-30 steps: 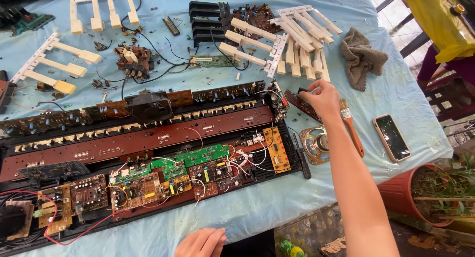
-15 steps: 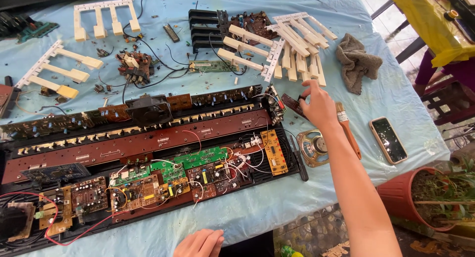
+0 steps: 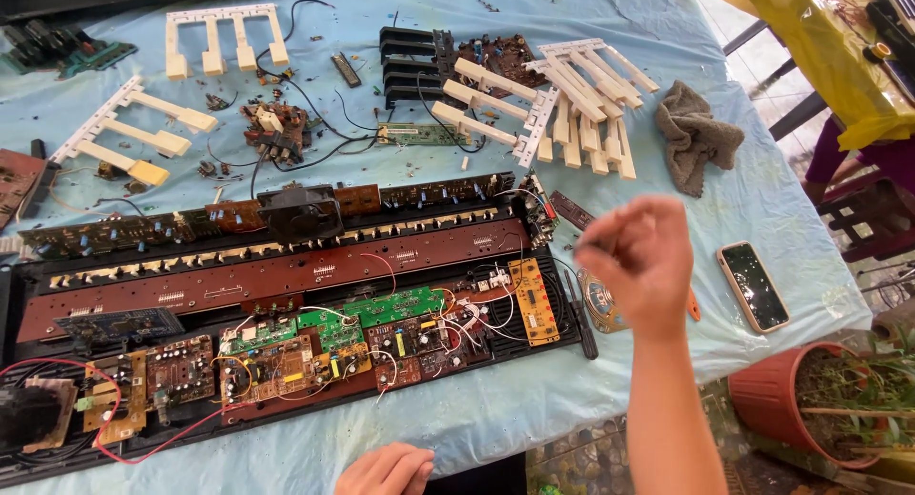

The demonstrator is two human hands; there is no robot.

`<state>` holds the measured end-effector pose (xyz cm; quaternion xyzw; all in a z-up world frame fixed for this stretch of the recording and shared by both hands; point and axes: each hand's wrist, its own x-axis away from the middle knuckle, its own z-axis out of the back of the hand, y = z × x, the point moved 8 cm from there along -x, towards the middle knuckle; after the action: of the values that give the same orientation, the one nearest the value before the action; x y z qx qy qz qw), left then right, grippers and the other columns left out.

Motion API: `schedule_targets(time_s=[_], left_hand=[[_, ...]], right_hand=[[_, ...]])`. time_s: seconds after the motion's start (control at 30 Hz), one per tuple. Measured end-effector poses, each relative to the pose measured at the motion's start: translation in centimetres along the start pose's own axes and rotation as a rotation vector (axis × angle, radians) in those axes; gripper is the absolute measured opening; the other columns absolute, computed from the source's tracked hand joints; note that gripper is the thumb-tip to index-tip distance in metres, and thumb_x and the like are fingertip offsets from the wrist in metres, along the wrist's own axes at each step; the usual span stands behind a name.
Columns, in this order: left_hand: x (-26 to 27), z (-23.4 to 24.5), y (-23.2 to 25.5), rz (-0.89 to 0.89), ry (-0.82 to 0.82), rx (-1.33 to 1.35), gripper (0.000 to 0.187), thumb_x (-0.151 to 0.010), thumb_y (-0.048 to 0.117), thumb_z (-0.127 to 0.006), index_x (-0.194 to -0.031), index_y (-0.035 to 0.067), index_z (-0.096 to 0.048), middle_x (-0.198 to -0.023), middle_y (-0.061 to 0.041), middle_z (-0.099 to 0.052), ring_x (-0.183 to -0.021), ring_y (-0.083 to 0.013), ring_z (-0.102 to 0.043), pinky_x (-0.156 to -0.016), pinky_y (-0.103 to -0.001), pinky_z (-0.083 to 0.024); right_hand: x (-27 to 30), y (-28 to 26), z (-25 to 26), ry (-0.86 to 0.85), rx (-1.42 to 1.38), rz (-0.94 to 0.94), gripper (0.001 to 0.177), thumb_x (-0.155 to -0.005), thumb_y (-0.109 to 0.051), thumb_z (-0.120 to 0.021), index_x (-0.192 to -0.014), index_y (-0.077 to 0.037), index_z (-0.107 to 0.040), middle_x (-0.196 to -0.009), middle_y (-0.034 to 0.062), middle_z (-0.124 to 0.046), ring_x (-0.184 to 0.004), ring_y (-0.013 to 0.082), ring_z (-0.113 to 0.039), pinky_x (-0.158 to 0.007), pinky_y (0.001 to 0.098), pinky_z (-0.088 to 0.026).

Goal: The person works on a disassembled electronic device, likely a keyboard, laid out on a blue cloth. They handle wires and small components, using a multimeter to test connections on the circuit board. The person also picks up and examines a small black component before placing it back on the table.

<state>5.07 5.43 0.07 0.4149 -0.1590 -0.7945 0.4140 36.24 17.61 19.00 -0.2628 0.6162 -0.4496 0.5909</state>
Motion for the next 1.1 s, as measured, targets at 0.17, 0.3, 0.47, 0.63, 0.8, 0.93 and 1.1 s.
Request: schedule_targets(time_s=[0.17, 0.3, 0.47, 0.63, 0.8, 0.93, 1.1], left_hand=[[-4.1, 4.8, 1.5, 0.275, -0.105, 0.271, 0.025, -0.092, 0.043, -0.067, -0.106, 0.025, -0.078, -0.088, 0.010, -0.078, -0.058, -0.0039, -0.065, -0.050, -0.019, -0.051], [-10.4, 12.7, 7.6, -0.030, 0.232, 0.077, 0.058, -0.080, 0.056, -0.081, -0.117, 0.013, -0.070, -0.106, -0.005, -0.075, -0.086, -0.0204, -0.074, -0.076, -0.031, -0.060], [-16.2, 15.2, 10.8, -0.259, 0.245, -0.098, 0.067, -0.093, 0.049, -0.079, -0.133, 0.003, -0.053, -0.123, -0.012, -0.071, -0.100, -0.0278, -0.073, -0.087, -0.038, -0.060], [-18.9, 15.7, 12.1, -0.409, 0.286, -0.124, 0.059, -0.101, 0.024, -0.081, -0.137, -0.003, -0.044, -0.122, -0.012, -0.071, -0.090, -0.0274, -0.071, -0.083, -0.039, -0.058], [-20.5, 18.0, 11.4, -0.355, 0.370, -0.037, 0.052, -0.102, 0.019, -0.076, -0.140, 0.002, -0.046, -0.115, -0.003, -0.077, -0.094, -0.0226, -0.069, -0.087, -0.035, -0.060], [-20.7, 19.8, 10.5, -0.253, 0.540, 0.115, 0.057, -0.091, 0.018, -0.086, -0.132, 0.001, -0.050, -0.109, -0.005, -0.080, -0.096, -0.0177, -0.074, -0.087, -0.028, -0.067], [-20.8, 20.6, 8.4, 0.131, 0.596, 0.431, 0.087, -0.079, 0.014, -0.089, -0.148, 0.012, -0.037, -0.104, -0.008, -0.084, -0.090, -0.0120, -0.085, -0.098, -0.029, -0.063]], right_hand=[[3.9, -5.7, -7.4, -0.244, -0.262, 0.132, 0.053, -0.086, -0.009, -0.081, -0.123, -0.013, -0.044, -0.084, 0.0134, -0.070, -0.055, 0.0082, -0.049, -0.047, 0.0167, -0.034], [5.8, -5.4, -11.1, -0.262, -0.280, -0.099, 0.056, -0.090, -0.009, -0.077, -0.132, -0.008, -0.042, -0.086, 0.0172, -0.069, -0.069, 0.0174, -0.063, -0.061, 0.0235, -0.050], [4.5, -7.3, -12.8, -0.222, -0.265, -0.117, 0.050, -0.094, -0.009, -0.070, -0.135, -0.006, -0.041, -0.088, 0.0174, -0.071, -0.059, 0.0136, -0.053, -0.051, 0.0204, -0.046], [2.7, -9.7, -13.3, -0.170, -0.243, -0.113, 0.057, -0.089, -0.007, -0.073, -0.136, -0.005, -0.041, -0.089, 0.0161, -0.072, -0.062, 0.0129, -0.059, -0.053, 0.0213, -0.046], [0.5, -10.9, -14.4, -0.159, -0.213, -0.071, 0.064, -0.086, -0.005, -0.075, -0.138, -0.003, -0.039, -0.087, 0.0127, -0.068, -0.059, 0.0092, -0.047, -0.053, 0.0189, -0.037], [-1.4, -10.7, -17.1, -0.284, -0.452, 0.046, 0.073, -0.093, -0.030, -0.076, -0.141, 0.004, -0.033, -0.097, 0.0232, -0.065, -0.065, 0.0136, -0.058, -0.053, 0.0197, -0.041], [-2.7, -9.1, -19.9, -0.420, -0.536, 0.251, 0.040, -0.104, -0.030, -0.070, -0.127, 0.002, -0.060, -0.108, 0.0198, -0.058, -0.094, 0.0211, -0.064, -0.074, 0.0226, -0.057]])
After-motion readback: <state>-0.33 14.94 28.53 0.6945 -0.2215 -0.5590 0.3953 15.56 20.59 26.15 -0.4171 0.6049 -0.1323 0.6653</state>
